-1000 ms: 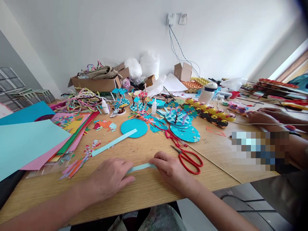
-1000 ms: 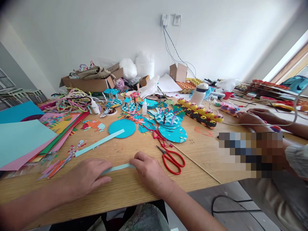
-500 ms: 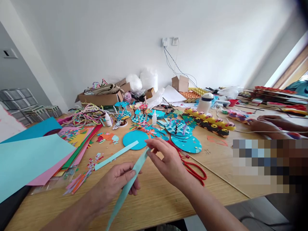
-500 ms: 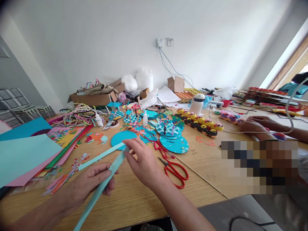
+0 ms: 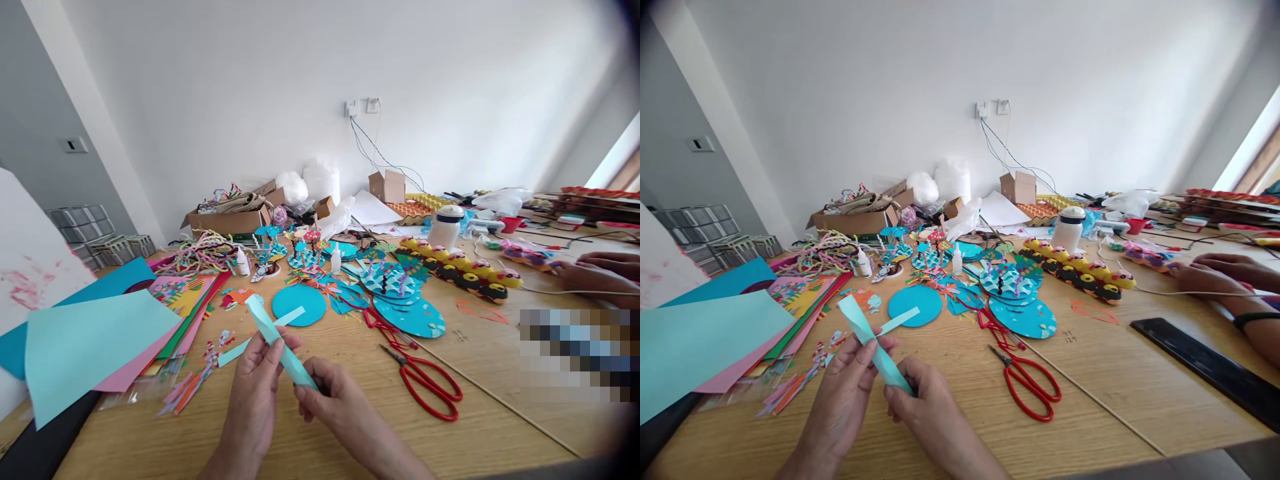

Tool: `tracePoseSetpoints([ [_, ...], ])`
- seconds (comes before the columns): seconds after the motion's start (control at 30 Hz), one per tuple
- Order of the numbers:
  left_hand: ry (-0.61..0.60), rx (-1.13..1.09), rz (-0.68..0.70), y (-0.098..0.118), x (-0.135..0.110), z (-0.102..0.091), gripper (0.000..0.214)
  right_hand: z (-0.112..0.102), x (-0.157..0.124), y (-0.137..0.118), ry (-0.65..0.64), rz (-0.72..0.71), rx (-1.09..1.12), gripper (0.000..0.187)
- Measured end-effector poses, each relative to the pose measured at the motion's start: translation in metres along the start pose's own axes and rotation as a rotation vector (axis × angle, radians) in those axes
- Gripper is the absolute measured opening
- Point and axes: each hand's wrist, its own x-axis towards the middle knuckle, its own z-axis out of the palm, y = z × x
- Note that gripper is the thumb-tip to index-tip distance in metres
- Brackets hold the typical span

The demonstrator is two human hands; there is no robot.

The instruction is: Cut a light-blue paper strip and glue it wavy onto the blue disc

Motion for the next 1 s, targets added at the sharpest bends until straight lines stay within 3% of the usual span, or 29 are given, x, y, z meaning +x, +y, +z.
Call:
tracePoseSetpoints([
  [0.13, -0.028, -0.028, 0.016, 0.008, 0.004, -0.012, 0.013, -0.016, -0.006, 0.001, -0.031, 0.004, -0.143, 0.009],
  [0.27, 0.019, -0.059, 0.004, 0.012, 0.006, -0.018, 0.011, -0.027, -0.012, -0.008, -0.048, 0.013, -0.346, 0.009],
  [0.43, -0.001, -0.073, -0.051, 0.010, 0.000, -0.015, 0.012, -0.026, -0.010, -0.028, 0.027, 0.017, -0.650, 0.007],
  [0.63, 0.016, -0.087, -0.086, 0.007, -0.006, -0.014, 0.014, -0.014, -0.001, -0.033, 0.054, -0.008, -0.579, 0.013],
  [0.77, 0.083, -0.033, 0.020, 0.009, -0.004, -0.018, 0.019, -0.015, -0.002, -0.030, 0.050, 0.016, -0.551, 0.014],
  [0.9, 0.163, 0.054, 0.173, 0.010, -0.005, -0.020, 0.040, -0.017, -0.004, -0.030, 0.048, 0.030, -0.548, 0.013],
  [1.0, 0.144, 0.144, 0.258, 0.011, -0.007, -0.022, 0.038, -0.017, -0.005, -0.029, 0.051, 0.017, -0.551, 0.013],
])
